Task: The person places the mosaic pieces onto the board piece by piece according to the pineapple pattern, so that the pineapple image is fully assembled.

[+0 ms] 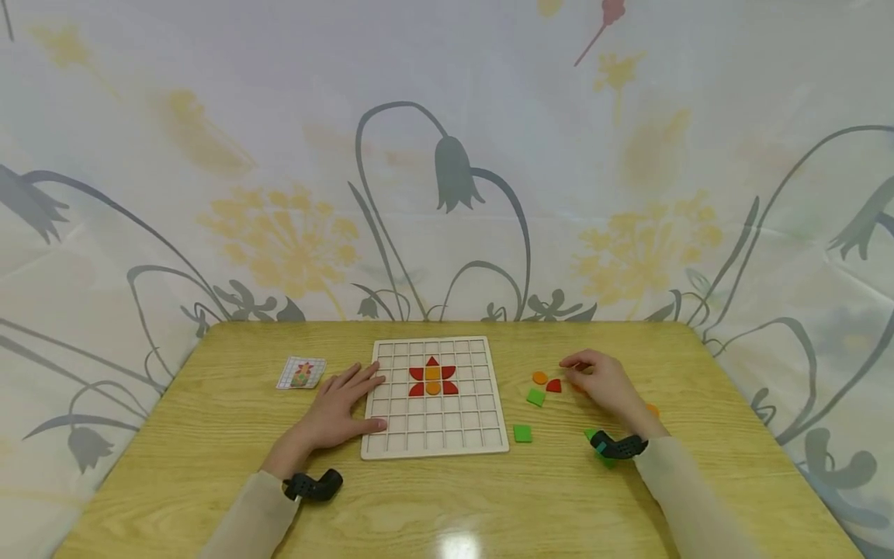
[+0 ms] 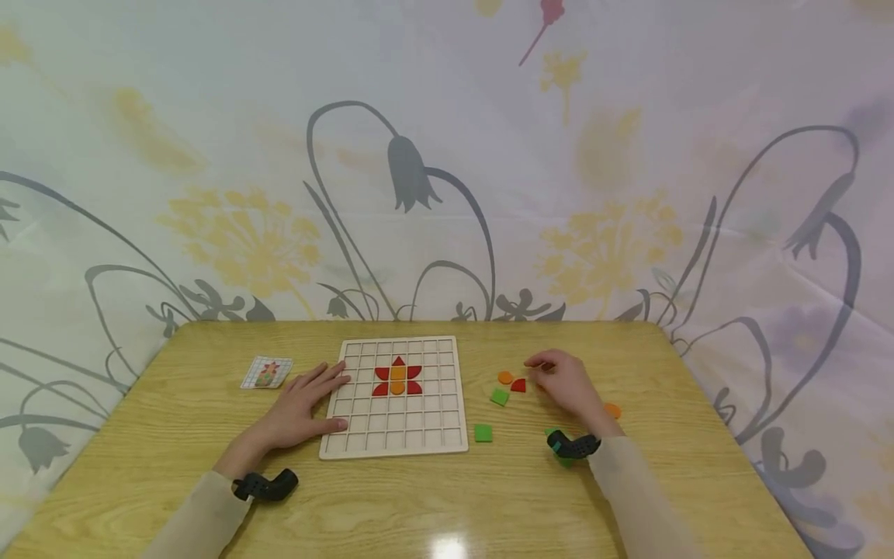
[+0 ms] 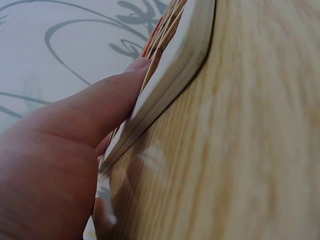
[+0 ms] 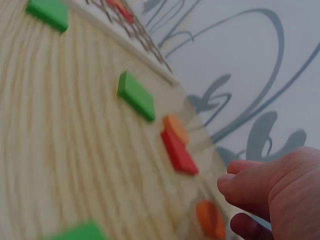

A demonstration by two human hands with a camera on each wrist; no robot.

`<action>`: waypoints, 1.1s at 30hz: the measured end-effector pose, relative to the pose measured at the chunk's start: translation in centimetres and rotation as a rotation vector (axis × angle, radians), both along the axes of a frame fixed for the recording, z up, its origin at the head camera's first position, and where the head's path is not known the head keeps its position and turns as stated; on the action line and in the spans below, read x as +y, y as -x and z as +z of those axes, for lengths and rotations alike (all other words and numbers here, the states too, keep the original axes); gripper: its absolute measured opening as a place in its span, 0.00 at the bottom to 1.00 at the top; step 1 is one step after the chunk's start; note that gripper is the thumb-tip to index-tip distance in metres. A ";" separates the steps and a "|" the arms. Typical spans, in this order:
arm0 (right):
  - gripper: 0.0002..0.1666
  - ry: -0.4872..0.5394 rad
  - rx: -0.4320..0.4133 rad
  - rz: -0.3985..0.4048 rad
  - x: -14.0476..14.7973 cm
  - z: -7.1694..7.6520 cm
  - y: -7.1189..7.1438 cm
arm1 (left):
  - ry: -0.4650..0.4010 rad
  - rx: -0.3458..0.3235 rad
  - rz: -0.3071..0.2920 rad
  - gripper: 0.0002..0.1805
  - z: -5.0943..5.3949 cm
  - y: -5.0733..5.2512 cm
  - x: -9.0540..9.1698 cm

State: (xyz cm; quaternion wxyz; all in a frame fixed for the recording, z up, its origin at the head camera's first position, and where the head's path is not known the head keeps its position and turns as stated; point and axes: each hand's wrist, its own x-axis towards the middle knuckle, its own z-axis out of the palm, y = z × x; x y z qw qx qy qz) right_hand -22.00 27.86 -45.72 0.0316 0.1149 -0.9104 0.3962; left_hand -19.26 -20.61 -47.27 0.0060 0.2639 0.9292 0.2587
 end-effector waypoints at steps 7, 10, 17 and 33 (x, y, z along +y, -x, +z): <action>0.12 -0.014 -0.033 0.050 1.7 -0.4 -0.4 | 0.006 -0.026 0.011 0.44 0.1 0.2 0.1; 0.15 -0.006 -0.064 0.074 2.0 -0.3 -0.3 | 0.008 -0.030 0.011 0.43 0.2 0.2 0.2; 0.16 -0.030 -0.092 0.137 1.8 0.3 -0.3 | 0.014 -0.041 0.017 0.43 0.3 0.0 0.2; 0.13 -0.187 0.011 0.266 -3.1 0.6 -0.5 | 0.002 -0.037 0.011 0.44 0.3 0.0 0.1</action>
